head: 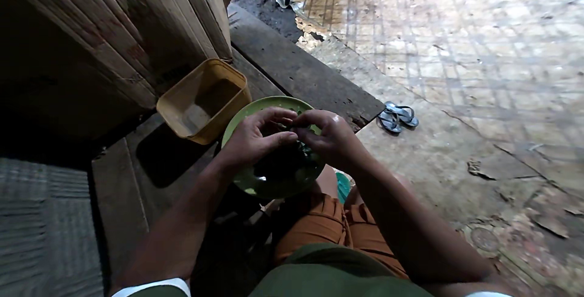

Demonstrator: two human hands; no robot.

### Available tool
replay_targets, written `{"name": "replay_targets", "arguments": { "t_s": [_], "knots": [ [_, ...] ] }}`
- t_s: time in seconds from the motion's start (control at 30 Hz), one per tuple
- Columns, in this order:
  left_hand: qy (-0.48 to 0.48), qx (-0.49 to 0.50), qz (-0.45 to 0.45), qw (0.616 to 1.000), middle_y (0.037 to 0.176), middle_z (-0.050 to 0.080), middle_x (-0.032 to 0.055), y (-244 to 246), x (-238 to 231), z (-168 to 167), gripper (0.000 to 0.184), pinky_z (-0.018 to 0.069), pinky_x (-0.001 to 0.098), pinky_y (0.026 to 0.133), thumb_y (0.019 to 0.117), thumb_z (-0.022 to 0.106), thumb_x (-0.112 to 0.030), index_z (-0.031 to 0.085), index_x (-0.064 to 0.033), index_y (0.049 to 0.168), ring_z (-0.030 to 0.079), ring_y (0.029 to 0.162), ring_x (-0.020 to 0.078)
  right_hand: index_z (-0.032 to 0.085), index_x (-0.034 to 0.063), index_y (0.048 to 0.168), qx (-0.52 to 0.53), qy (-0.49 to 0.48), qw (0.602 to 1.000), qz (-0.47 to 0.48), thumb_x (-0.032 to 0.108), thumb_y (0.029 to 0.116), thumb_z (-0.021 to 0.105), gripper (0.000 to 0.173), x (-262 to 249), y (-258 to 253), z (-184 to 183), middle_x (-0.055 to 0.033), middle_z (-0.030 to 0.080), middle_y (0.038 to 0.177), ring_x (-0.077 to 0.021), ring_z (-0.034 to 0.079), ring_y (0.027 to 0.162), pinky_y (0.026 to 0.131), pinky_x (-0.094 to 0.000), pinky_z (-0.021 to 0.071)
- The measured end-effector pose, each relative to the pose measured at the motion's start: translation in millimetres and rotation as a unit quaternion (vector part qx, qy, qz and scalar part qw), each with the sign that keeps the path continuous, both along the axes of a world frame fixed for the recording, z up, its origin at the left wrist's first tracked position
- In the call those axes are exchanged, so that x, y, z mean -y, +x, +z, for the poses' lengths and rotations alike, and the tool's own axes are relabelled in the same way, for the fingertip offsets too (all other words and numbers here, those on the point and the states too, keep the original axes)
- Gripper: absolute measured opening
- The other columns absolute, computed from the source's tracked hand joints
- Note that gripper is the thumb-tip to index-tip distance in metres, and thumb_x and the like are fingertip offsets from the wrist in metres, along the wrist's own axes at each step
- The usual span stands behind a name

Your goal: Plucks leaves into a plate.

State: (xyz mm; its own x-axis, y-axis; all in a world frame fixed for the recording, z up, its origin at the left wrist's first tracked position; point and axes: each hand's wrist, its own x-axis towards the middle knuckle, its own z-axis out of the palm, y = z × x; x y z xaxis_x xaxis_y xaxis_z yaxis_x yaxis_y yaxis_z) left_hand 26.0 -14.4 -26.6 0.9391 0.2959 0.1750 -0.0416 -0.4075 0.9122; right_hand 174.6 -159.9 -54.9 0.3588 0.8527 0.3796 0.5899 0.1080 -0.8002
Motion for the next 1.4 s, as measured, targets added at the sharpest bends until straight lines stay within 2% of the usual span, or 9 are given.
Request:
{"name": "replay_targets", "arguments": {
  "t_s": [0.2,0.47,0.57,0.63,0.73,0.8,0.97,1.17,1.4],
  "knots": [
    [0.02,0.011,0.032,0.999,0.092,0.072,-0.0006,1,1,-2,0.012,0.0584,0.0196,0.076,0.0913,0.07,0.0,0.07,-0.0043,0.102,0.068,0.081,0.0034,0.075,0.0106,0.1,0.035,0.0,0.999,-0.007,0.018,0.0972,0.067,0.011,3,5,0,0.0015,0.072,0.09,-0.009,0.067,0.087,0.089,-0.0389,0.0537],
    [0.024,-0.006,0.067,0.997,0.088,0.07,-0.0018,-8,-7,11,0.011,0.0569,0.0196,0.068,0.0916,0.067,-0.002,0.069,-0.0069,0.101,0.066,0.074,0.0042,0.074,0.0061,0.103,0.008,-0.026,0.999,-0.031,0.017,0.0979,0.066,0.015,14,17,1,-0.0042,0.073,0.096,-0.016,0.068,0.096,0.097,-0.0469,0.0495],
    [0.035,-0.002,0.078,0.996,0.089,0.07,-0.0011,-10,-10,14,0.011,0.0577,0.0209,0.069,0.0914,0.067,-0.002,0.069,-0.0069,0.1,0.067,0.075,0.0052,0.073,0.0073,0.102,0.002,-0.023,0.999,-0.036,0.017,0.098,0.066,0.013,15,21,-2,-0.0029,0.072,0.094,-0.0123,0.068,0.091,0.09,-0.0396,0.0542],
    [0.069,-0.003,0.06,0.996,0.099,0.07,-0.001,-10,-8,13,0.012,0.0573,0.0206,0.076,0.0912,0.069,-0.006,0.07,-0.0074,0.103,0.066,0.086,0.0043,0.074,0.0082,0.101,0.001,-0.02,0.999,-0.031,0.017,0.0975,0.067,0.012,15,20,-3,-0.002,0.072,0.094,-0.0105,0.068,0.09,0.088,-0.0361,0.0556],
    [0.158,0.004,0.019,0.987,0.122,0.066,0.0039,-8,-6,8,0.031,0.0506,0.0276,0.101,0.0903,0.075,-0.017,0.069,-0.0067,0.119,0.061,0.116,0.0085,0.074,0.0079,0.102,0.005,-0.031,0.999,-0.023,0.017,0.0975,0.067,0.012,13,16,0,-0.0024,0.072,0.094,-0.0127,0.068,0.092,0.092,-0.0417,0.0528],
    [0.177,0.0,0.025,0.984,0.118,0.067,0.0028,-7,-1,5,0.033,0.052,0.0274,0.099,0.0899,0.077,-0.019,0.069,-0.0078,0.12,0.062,0.112,0.0074,0.074,0.0083,0.1,0.013,-0.031,0.999,-0.018,0.017,0.0973,0.067,0.012,11,12,1,-0.0015,0.072,0.093,-0.0126,0.067,0.09,0.094,-0.0431,0.0509],
    [0.213,0.003,0.066,0.975,0.094,0.072,-0.0026,-3,6,-4,0.008,0.0567,0.0189,0.08,0.0966,0.069,-0.014,0.073,-0.0085,0.101,0.067,0.086,-0.0002,0.075,0.0088,0.099,0.033,-0.019,0.999,-0.013,0.018,0.0962,0.068,0.012,5,6,3,-0.0011,0.072,0.091,-0.0124,0.067,0.089,0.092,-0.0428,0.0516],
    [0.252,0.006,0.099,0.963,0.089,0.072,-0.0024,-7,-3,3,0.009,0.056,0.0207,0.077,0.0965,0.069,-0.016,0.074,-0.0091,0.097,0.066,0.081,-0.0001,0.075,0.0087,0.101,0.028,-0.024,0.999,-0.011,0.017,0.0979,0.065,0.013,5,10,0,-0.0016,0.072,0.094,-0.0132,0.068,0.092,0.098,-0.0465,0.0491],
    [0.354,0.019,0.31,0.882,0.105,0.072,0.0118,-27,-55,29,0.024,0.0561,0.0344,0.086,0.103,0.06,-0.022,0.072,-0.0028,0.11,0.069,0.093,0.0145,0.077,0.0107,0.101,0.058,-0.032,0.998,-0.011,0.017,0.0965,0.068,0.012,4,10,-3,-0.0009,0.074,0.096,-0.014,0.068,0.097,0.104,-0.0479,0.0462]
  ]
}}
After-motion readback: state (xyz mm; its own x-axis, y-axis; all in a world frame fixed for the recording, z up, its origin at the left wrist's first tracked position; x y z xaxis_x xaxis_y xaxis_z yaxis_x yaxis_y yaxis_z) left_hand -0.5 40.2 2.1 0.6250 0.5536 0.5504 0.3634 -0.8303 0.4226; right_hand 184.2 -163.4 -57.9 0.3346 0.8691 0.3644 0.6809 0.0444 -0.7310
